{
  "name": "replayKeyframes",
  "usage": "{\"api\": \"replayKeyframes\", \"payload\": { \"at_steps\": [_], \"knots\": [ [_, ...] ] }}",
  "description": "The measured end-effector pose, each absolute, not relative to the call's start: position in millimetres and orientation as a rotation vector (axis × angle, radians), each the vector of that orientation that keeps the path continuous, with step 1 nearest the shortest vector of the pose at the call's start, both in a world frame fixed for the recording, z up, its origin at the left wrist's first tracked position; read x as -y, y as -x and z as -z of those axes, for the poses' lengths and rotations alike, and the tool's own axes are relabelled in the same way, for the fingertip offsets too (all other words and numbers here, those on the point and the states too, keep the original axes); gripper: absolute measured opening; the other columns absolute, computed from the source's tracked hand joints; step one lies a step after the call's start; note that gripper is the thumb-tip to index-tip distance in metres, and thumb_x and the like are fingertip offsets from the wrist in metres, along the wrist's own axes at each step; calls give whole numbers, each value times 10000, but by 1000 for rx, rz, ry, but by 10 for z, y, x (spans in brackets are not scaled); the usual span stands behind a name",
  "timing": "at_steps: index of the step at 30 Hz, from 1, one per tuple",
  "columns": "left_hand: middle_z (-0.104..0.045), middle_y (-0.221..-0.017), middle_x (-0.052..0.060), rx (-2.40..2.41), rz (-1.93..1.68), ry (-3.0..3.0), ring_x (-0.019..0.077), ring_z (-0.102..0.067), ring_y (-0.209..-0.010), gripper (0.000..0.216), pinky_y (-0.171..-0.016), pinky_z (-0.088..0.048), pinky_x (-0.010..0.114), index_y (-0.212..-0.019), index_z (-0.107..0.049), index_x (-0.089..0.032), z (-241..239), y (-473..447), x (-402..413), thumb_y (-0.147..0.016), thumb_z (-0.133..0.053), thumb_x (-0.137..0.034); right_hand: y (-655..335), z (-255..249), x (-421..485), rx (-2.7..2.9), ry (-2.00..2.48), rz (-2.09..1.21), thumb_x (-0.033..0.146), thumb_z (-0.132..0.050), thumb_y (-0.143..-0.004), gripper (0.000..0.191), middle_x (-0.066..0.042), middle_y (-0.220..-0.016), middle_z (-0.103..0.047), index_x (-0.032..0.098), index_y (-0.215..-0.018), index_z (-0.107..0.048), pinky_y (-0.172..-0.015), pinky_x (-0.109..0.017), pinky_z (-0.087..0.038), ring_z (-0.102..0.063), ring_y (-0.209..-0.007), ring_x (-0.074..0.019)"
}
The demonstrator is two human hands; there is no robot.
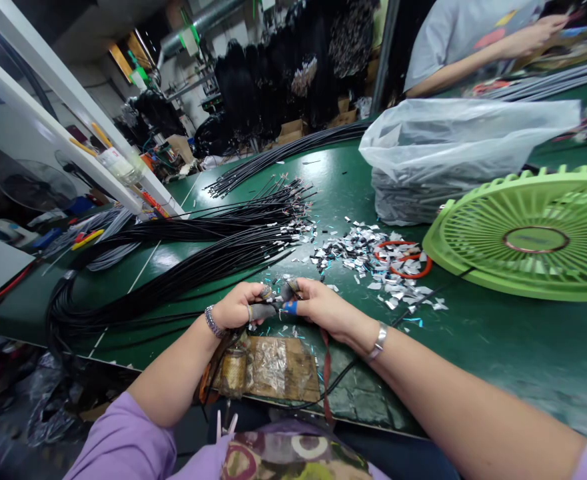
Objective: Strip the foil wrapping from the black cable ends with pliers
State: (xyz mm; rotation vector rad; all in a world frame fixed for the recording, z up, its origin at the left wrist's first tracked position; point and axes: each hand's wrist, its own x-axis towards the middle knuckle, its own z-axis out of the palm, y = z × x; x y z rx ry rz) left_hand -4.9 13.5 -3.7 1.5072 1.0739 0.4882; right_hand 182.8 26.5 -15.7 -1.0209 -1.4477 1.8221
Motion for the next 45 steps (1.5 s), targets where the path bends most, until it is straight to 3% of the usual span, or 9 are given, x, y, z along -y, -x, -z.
{"api": "replayKeyframes", "payload": {
  "at_steps": [6,11,15,18,25,33,39,42,45],
  "knots": [
    [-495,-458,-64,-1160,-619,-1261,45,-408,-329,504,-337,-293,167,-701,-469,-164,35,-26,-153,-551,-728,-569,-1813,182,-277,1565,995,-1600,305,-669,-575,215,16,-686,-599,200,-704,-532,-665,-294,-437,-542,-681,-156],
    [-476,-460,-80,-1265,-974,-1086,31,-386,-321,459,-335,-223,153,-696,-458,-165,-7,-21,-182,-568,-709,-528,-1789,228,-223,1579,991,-1692,302,-640,-608,197,37,-617,-550,188,-732,-538,-556,-258,-406,-497,-573,-124],
    [-524,-488,-57,-1283,-942,-1021,47,-436,-331,409,-335,-190,149,-716,-476,-161,-11,-6,-187,-551,-712,-452,-1810,307,-267,1598,1080,-1490,410,-596,-703,221,66,-503,-455,206,-699,-511,-484,-247,-354,-418,-479,-111],
    [-533,-490,-54,-1289,-921,-1029,53,-453,-333,394,-336,-191,147,-716,-477,-162,-4,-22,-178,-547,-708,-432,-1823,370,-321,1674,1069,-1309,420,-566,-737,220,23,-583,-543,205,-694,-544,-546,-273,-412,-490,-559,-143],
    [-547,-495,-52,-1278,-851,-1133,66,-485,-341,435,-348,-261,153,-723,-464,-163,6,-73,-153,-562,-727,-471,-1799,328,-294,1750,1002,-1216,460,-553,-757,275,-16,-703,-633,192,-802,-599,-575,-281,-448,-544,-619,-161],
    [-550,-516,-52,-1246,-798,-1220,71,-502,-343,434,-343,-299,151,-760,-475,-158,84,-72,-160,-586,-731,-462,-1805,285,-279,1815,1046,-1112,414,-516,-739,252,20,-565,-543,184,-681,-601,-493,-244,-370,-438,-521,-123],
    [-591,-686,-34,-1227,-965,-1291,55,-531,-447,444,-426,-440,180,-814,-508,-154,150,-89,-165,-548,-781,-382,-1799,241,-277,1767,1064,-1117,355,-490,-705,187,42,-515,-463,196,-632,-555,-468,-234,-339,-392,-490,-112],
    [-612,-705,-12,-1261,-998,-1394,70,-563,-521,358,-474,-464,181,-830,-534,-150,142,-93,-139,-617,-745,-345,-1794,262,-290,1737,1076,-1142,358,-485,-695,183,39,-527,-461,198,-630,-544,-464,-235,-340,-392,-493,-113],
    [-608,-624,-20,-1289,-854,-1448,71,-560,-454,255,-444,-428,171,-852,-539,-147,113,-89,-121,-700,-671,-304,-1807,294,-328,1738,1107,-1106,361,-482,-699,182,35,-531,-465,202,-621,-525,-469,-239,-351,-401,-500,-117]
  ]
}}
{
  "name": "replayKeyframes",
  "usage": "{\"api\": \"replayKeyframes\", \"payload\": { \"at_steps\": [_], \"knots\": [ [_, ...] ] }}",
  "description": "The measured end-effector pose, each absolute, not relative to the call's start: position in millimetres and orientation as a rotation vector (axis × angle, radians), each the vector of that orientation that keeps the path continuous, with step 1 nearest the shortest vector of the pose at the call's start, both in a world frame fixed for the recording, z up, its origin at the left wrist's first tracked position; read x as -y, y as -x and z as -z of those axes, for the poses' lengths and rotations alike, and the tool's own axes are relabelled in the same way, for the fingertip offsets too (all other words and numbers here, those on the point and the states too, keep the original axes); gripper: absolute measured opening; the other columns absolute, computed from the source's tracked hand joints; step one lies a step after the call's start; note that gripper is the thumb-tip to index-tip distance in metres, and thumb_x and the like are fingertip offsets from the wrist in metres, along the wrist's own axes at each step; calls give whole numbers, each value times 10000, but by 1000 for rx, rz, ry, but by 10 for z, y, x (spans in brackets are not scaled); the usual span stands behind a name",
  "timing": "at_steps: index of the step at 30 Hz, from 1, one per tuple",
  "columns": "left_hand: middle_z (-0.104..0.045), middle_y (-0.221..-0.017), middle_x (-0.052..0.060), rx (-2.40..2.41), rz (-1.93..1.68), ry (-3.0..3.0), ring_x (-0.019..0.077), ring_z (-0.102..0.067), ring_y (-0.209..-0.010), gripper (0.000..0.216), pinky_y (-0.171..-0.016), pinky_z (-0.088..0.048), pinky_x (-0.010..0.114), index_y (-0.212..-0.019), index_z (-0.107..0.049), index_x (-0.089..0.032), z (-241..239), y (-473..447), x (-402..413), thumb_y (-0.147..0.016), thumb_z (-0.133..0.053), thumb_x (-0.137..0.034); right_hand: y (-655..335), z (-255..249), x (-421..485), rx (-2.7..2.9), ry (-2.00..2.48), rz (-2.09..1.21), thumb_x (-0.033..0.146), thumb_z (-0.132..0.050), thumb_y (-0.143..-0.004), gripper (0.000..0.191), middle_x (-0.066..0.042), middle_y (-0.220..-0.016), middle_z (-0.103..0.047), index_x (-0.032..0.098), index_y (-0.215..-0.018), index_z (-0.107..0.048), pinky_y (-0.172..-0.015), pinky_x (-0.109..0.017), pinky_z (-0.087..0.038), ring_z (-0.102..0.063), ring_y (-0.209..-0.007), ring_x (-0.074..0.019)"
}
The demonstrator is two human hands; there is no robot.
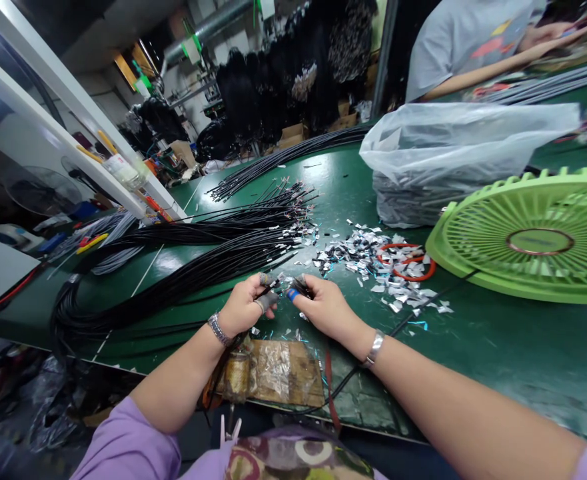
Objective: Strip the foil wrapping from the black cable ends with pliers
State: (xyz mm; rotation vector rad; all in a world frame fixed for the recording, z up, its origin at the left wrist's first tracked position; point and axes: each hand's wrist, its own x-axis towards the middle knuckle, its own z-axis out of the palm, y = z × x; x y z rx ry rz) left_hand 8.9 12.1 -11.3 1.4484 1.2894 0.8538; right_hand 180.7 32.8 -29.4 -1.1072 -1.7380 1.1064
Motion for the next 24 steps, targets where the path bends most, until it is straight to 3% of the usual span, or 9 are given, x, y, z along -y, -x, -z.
{"api": "replayKeyframes", "payload": {
  "at_steps": [5,10,13,17,24],
  "knots": [
    [-596,-532,-12,-1239,-708,-1139,95,-539,-369,280,-317,-240,142,-811,-494,-146,17,-50,-153,-664,-671,-304,-1864,309,-371,1827,1193,-883,386,-450,-764,223,20,-548,-488,205,-645,-507,-500,-258,-380,-440,-522,-136],
    [-574,-517,-25,-1104,-839,-870,56,-469,-338,453,-317,-119,136,-990,-538,-112,-77,70,-202,-612,-721,-281,-1864,323,-278,2118,1081,-543,370,-422,-859,255,-85,-783,-635,166,-940,-550,-617,-333,-465,-575,-674,-210],
    [-551,-510,-33,-1055,-831,-802,41,-431,-325,509,-316,-111,135,-1072,-539,-99,-73,123,-217,-609,-700,-235,-1835,349,-244,2211,887,-353,264,-385,-886,233,-119,-853,-644,160,-1015,-549,-696,-372,-490,-591,-773,-237],
    [-542,-506,-38,-1004,-767,-819,40,-409,-309,560,-301,-128,130,-1150,-516,-105,-33,130,-222,-621,-660,-220,-1812,374,-260,2241,809,-243,171,-410,-862,225,-98,-838,-638,191,-1028,-561,-689,-375,-501,-586,-774,-236],
    [-555,-498,-37,-964,-701,-883,32,-369,-287,573,-289,-155,136,-1113,-513,-91,2,94,-213,-613,-709,-293,-1793,388,-263,2243,805,-98,96,-411,-816,206,-106,-799,-627,171,-953,-545,-656,-361,-507,-575,-739,-240]
  ]
}}
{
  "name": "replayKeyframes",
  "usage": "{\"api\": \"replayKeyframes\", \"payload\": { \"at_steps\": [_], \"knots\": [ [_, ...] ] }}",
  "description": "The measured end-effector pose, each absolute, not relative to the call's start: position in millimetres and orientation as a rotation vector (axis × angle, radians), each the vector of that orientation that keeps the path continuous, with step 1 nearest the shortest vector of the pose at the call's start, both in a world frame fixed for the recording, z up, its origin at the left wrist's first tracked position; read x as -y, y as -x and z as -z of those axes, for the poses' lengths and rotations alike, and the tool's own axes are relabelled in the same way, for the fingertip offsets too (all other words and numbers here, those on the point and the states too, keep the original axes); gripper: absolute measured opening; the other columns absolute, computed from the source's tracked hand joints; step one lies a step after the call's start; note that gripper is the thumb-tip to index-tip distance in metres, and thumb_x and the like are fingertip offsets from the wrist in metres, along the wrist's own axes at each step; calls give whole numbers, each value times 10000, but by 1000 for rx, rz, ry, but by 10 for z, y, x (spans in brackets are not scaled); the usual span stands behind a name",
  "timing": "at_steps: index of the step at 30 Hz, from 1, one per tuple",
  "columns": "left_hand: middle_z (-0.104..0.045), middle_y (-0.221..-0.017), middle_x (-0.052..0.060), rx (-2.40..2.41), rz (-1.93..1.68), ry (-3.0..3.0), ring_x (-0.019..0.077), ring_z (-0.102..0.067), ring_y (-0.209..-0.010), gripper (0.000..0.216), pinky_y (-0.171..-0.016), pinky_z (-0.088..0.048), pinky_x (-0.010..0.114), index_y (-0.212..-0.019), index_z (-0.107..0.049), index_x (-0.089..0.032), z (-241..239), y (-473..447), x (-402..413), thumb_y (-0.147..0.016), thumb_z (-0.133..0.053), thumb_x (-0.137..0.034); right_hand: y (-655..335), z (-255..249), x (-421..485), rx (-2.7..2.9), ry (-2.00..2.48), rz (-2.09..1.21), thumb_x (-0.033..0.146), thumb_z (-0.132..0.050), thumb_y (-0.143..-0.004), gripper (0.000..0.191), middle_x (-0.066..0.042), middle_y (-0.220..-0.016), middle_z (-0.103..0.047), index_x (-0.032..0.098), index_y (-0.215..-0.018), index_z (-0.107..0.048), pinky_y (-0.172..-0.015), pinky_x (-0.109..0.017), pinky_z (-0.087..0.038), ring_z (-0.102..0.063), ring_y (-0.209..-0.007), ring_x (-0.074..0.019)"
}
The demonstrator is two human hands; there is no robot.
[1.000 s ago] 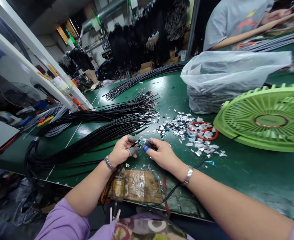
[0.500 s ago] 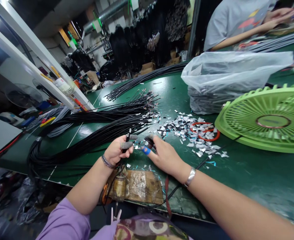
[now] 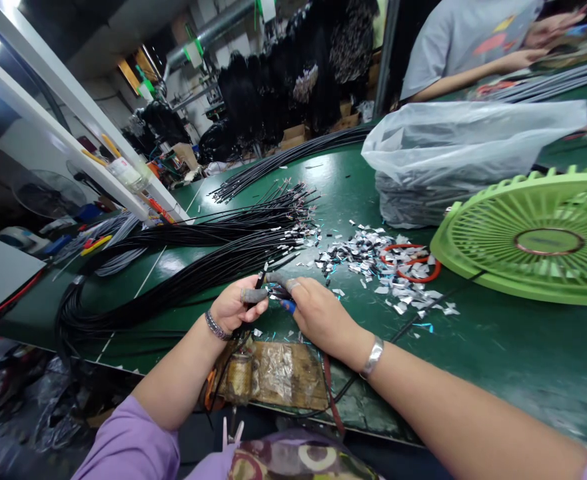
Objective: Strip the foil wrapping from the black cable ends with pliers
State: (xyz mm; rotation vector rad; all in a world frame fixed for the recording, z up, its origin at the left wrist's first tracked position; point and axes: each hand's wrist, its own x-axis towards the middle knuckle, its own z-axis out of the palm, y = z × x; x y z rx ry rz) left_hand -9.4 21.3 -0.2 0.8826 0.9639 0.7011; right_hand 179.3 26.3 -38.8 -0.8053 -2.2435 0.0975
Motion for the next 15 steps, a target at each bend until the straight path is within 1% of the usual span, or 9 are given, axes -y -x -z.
{"api": "replayKeyframes", "payload": {
  "at_steps": [9,15],
  "knots": [
    [-555,-495,-41,-932,-659,-919,22,-346,-267,584,-285,-162,143,-1121,-534,-87,-13,86,-194,-626,-715,-338,-1794,367,-258,2279,825,-104,31,-392,-753,307,-87,-795,-634,184,-958,-562,-645,-341,-498,-579,-736,-225],
    [-559,-504,-41,-922,-659,-924,12,-345,-277,623,-300,-156,138,-1175,-528,-108,-9,109,-199,-632,-725,-343,-1825,352,-270,2300,809,-129,30,-369,-755,294,-79,-759,-628,193,-863,-589,-641,-332,-496,-576,-722,-213]
  ]
}}
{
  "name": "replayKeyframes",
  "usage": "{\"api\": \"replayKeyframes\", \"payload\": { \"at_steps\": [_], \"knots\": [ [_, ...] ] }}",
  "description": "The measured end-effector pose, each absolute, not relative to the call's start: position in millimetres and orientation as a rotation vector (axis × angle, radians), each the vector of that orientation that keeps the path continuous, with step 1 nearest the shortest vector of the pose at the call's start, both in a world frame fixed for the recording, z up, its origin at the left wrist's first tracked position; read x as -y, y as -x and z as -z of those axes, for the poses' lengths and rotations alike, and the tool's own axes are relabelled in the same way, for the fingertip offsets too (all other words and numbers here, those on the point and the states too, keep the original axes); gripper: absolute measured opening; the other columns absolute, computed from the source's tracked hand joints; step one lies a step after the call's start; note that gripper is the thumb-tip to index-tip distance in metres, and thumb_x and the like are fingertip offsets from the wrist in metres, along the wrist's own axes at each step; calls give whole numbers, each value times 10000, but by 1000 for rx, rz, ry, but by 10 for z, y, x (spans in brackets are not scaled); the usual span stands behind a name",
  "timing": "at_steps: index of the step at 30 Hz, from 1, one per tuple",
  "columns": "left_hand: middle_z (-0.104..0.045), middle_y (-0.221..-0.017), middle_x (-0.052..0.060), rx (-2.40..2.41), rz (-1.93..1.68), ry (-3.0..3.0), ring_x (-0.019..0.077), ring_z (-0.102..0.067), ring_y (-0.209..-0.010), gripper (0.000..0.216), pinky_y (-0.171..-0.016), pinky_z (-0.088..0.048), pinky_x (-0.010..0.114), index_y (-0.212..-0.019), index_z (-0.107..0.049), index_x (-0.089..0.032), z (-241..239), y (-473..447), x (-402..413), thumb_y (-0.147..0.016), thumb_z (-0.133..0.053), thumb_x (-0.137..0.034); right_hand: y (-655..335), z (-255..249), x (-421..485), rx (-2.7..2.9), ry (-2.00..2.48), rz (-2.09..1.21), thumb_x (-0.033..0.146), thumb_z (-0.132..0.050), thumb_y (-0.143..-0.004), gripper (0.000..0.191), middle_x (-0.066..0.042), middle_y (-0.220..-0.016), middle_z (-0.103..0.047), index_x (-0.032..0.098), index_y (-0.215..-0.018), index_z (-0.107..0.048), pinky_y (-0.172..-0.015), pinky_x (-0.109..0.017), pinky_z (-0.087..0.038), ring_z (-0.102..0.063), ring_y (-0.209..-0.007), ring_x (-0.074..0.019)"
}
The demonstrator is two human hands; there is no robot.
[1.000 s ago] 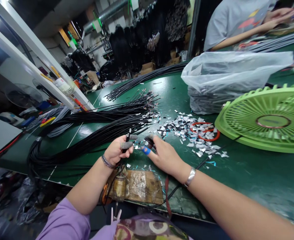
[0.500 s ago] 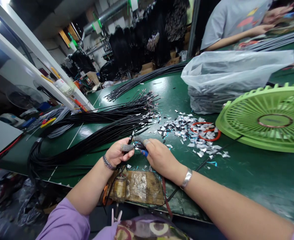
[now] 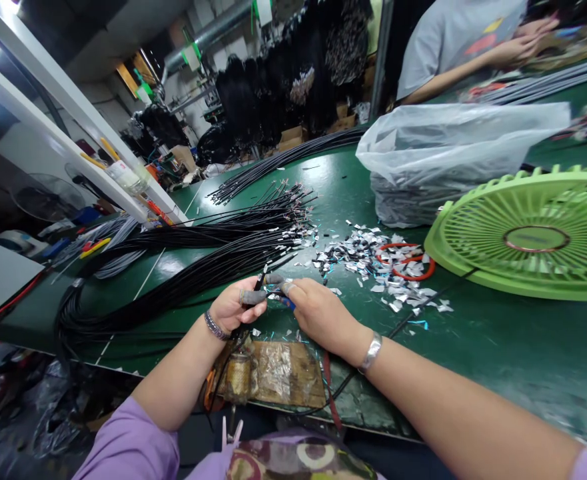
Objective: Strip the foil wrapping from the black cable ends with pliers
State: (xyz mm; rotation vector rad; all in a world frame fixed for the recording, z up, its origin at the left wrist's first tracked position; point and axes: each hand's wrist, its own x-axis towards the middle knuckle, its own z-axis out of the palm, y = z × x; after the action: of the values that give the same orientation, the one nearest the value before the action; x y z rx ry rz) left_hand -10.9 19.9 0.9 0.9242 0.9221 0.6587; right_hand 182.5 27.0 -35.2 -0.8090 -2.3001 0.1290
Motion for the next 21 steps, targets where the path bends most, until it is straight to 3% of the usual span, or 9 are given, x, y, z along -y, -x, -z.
{"api": "replayKeyframes", "payload": {
  "at_steps": [6,13,21],
  "knots": [
    [-555,-487,-48,-855,-675,-905,7,-335,-268,704,-306,-147,137,-1217,-505,-116,-37,130,-189,-602,-757,-350,-1818,363,-289,2290,778,-121,75,-382,-791,283,-89,-805,-638,194,-929,-600,-664,-353,-510,-578,-751,-219],
    [-561,-485,-38,-835,-620,-951,16,-340,-258,634,-294,-122,155,-1113,-547,-98,-6,141,-181,-607,-754,-419,-1819,331,-256,2290,704,-44,49,-363,-795,325,-102,-833,-649,179,-979,-598,-667,-342,-520,-592,-771,-218],
    [-533,-483,-34,-1211,-780,-984,26,-387,-316,363,-328,-152,155,-706,-540,-131,-31,61,-192,-567,-727,-408,-1855,356,-298,2269,783,-228,118,-408,-834,251,-91,-841,-675,192,-977,-601,-684,-351,-520,-622,-776,-219]
  ]
}}
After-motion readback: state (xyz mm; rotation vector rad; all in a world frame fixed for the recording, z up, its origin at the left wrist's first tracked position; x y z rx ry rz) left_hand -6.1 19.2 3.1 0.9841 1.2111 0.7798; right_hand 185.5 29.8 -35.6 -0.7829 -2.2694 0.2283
